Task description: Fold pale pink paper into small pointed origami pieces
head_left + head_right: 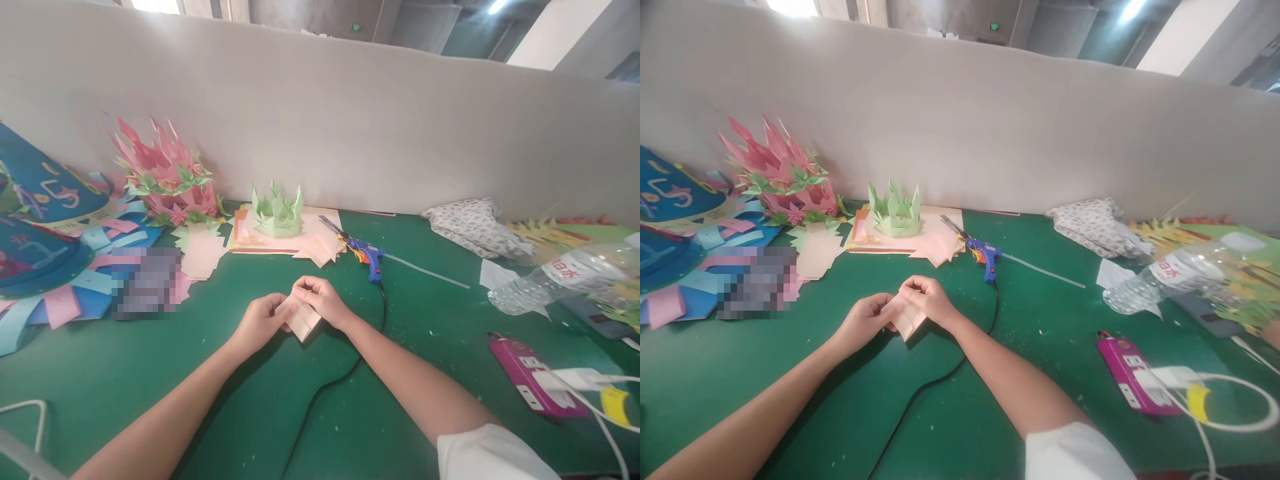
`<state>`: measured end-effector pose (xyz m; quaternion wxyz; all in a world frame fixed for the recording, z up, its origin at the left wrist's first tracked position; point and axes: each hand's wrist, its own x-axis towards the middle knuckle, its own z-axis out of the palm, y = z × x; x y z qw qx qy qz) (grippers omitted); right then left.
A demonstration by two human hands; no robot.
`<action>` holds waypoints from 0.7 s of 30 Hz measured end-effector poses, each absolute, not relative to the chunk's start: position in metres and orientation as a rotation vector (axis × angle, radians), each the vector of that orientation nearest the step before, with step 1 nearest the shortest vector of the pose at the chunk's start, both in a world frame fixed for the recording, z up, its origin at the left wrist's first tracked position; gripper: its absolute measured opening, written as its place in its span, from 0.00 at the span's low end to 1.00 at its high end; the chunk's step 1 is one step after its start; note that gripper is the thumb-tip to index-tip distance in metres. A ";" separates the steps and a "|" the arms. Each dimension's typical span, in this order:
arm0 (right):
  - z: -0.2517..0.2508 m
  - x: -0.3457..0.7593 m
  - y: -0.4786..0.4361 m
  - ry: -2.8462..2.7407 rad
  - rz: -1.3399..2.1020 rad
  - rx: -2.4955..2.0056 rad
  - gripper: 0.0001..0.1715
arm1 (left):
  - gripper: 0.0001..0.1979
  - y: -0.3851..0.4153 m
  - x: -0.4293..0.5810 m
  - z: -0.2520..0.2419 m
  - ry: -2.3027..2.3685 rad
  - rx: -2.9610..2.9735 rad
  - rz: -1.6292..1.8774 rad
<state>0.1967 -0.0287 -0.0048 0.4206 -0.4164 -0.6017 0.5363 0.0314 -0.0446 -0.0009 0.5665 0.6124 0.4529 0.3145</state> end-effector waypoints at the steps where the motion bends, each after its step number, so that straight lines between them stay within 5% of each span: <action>1: -0.005 0.197 -0.029 -1.477 1.387 -1.027 0.13 | 0.15 -0.044 0.032 -0.001 1.066 1.417 0.745; 21: -0.006 0.193 -0.034 -1.609 1.367 -0.905 0.23 | 0.16 -0.036 0.030 -0.005 1.099 1.175 1.218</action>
